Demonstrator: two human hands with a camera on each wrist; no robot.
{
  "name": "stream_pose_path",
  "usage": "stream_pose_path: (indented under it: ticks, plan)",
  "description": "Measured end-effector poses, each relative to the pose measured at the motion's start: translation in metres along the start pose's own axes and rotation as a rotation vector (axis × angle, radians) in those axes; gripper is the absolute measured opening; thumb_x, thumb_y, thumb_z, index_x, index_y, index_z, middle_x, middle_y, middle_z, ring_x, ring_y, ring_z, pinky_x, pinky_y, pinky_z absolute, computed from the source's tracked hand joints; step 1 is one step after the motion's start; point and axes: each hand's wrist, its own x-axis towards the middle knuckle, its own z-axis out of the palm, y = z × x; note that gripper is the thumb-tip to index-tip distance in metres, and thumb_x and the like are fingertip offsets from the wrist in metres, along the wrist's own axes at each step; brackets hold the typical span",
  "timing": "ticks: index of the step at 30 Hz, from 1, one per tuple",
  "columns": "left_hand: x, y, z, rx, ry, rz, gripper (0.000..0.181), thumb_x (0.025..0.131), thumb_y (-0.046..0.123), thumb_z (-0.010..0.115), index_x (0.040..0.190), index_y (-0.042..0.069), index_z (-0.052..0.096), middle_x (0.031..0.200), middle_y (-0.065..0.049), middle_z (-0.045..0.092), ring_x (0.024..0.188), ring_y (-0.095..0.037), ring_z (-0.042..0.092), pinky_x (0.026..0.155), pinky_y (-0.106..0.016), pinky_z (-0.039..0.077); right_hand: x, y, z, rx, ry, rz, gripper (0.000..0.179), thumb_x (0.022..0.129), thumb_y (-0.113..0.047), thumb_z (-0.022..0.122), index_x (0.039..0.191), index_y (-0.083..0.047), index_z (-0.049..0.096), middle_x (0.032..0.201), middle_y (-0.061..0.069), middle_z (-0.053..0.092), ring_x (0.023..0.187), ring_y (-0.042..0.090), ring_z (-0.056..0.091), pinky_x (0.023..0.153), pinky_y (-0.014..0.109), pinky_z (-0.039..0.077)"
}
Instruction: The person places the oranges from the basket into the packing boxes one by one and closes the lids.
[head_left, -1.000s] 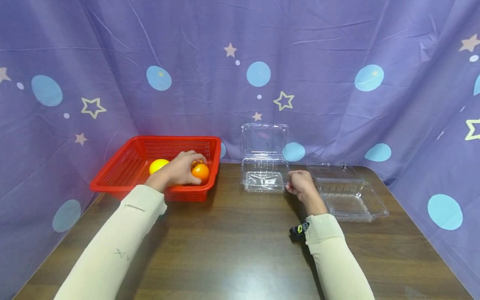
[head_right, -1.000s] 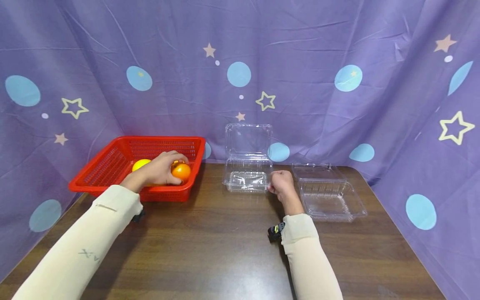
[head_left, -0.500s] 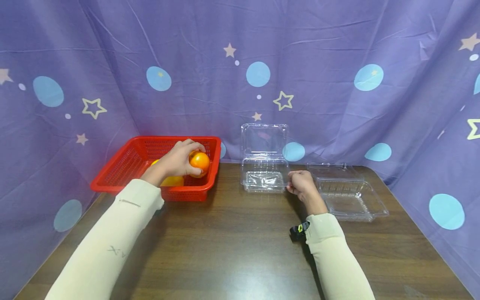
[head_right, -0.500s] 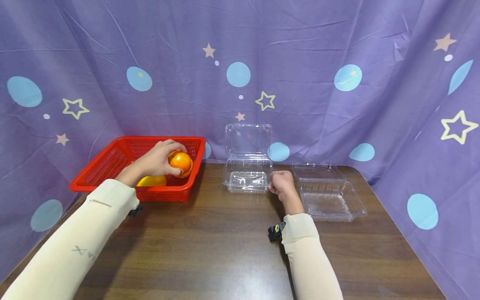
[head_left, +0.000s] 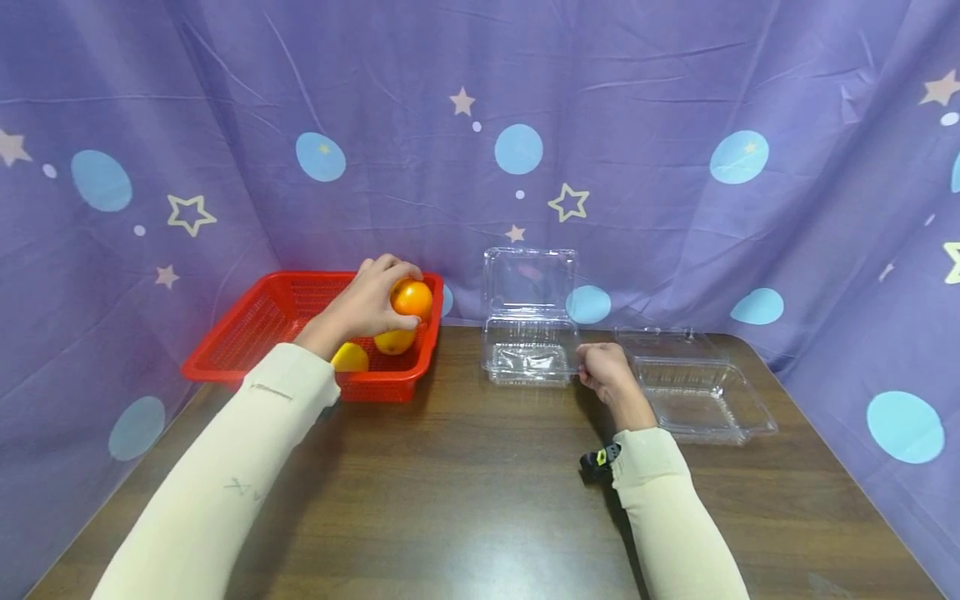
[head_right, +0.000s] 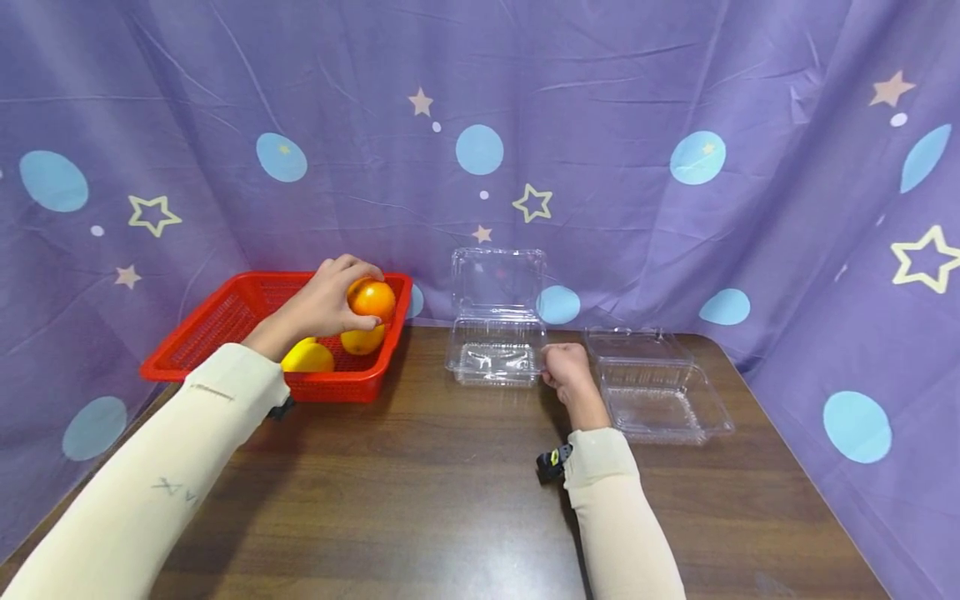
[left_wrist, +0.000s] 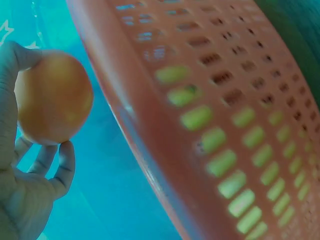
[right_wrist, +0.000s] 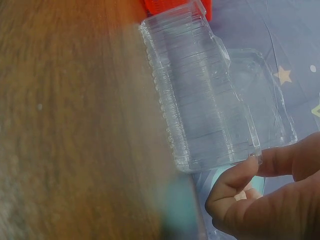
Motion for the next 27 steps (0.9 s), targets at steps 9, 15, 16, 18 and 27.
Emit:
stream_pose_path:
  ticks: [9,15,16,18,27]
  plan:
    - [0.018,0.03,0.009,-0.02,0.034,0.044,0.058,0.074,0.033,0.084,0.125,0.017,0.063,0.125,-0.011,0.053,0.107,-0.033,0.043,0.081,-0.044,0.044,0.0,0.0,-0.002,0.008,-0.024,-0.001,0.02,0.101,0.002,0.046,0.116,0.012,0.053,0.07,-0.002,0.046,0.055,0.005,0.044,0.05,0.017,0.042]
    - [0.026,0.052,0.019,-0.036,0.037,0.039,0.058,0.073,0.033,0.083,0.126,0.018,0.063,0.123,-0.009,0.053,0.106,-0.031,0.042,0.08,-0.041,0.046,-0.002,0.0,-0.002,-0.023,-0.028,-0.018,0.015,0.103,0.0,0.047,0.113,0.009,0.053,0.075,0.001,0.048,0.057,0.006,0.046,0.051,0.018,0.043]
    - [0.027,0.056,0.021,-0.038,0.036,0.039,0.059,0.073,0.033,0.083,0.126,0.017,0.063,0.123,-0.009,0.053,0.106,-0.031,0.042,0.08,-0.041,0.046,-0.002,0.0,-0.002,-0.031,-0.025,-0.021,0.013,0.103,0.0,0.047,0.111,0.008,0.053,0.076,0.001,0.049,0.057,0.006,0.046,0.05,0.018,0.043]
    - [0.029,0.064,0.026,-0.034,0.028,0.039,0.06,0.072,0.033,0.083,0.126,0.017,0.063,0.123,-0.009,0.054,0.105,-0.031,0.042,0.08,-0.041,0.045,-0.002,-0.001,-0.002,-0.036,-0.019,-0.022,0.011,0.103,0.0,0.048,0.11,0.007,0.053,0.077,0.001,0.049,0.056,0.007,0.046,0.05,0.018,0.043]
    - [0.036,0.087,0.051,-0.008,-0.01,0.019,0.063,0.073,0.036,0.081,0.129,0.015,0.062,0.124,-0.01,0.054,0.106,-0.03,0.043,0.08,-0.04,0.047,-0.002,0.0,-0.002,-0.031,-0.009,-0.018,0.011,0.103,0.0,0.048,0.108,0.007,0.054,0.076,0.001,0.049,0.057,0.006,0.046,0.05,0.017,0.043]
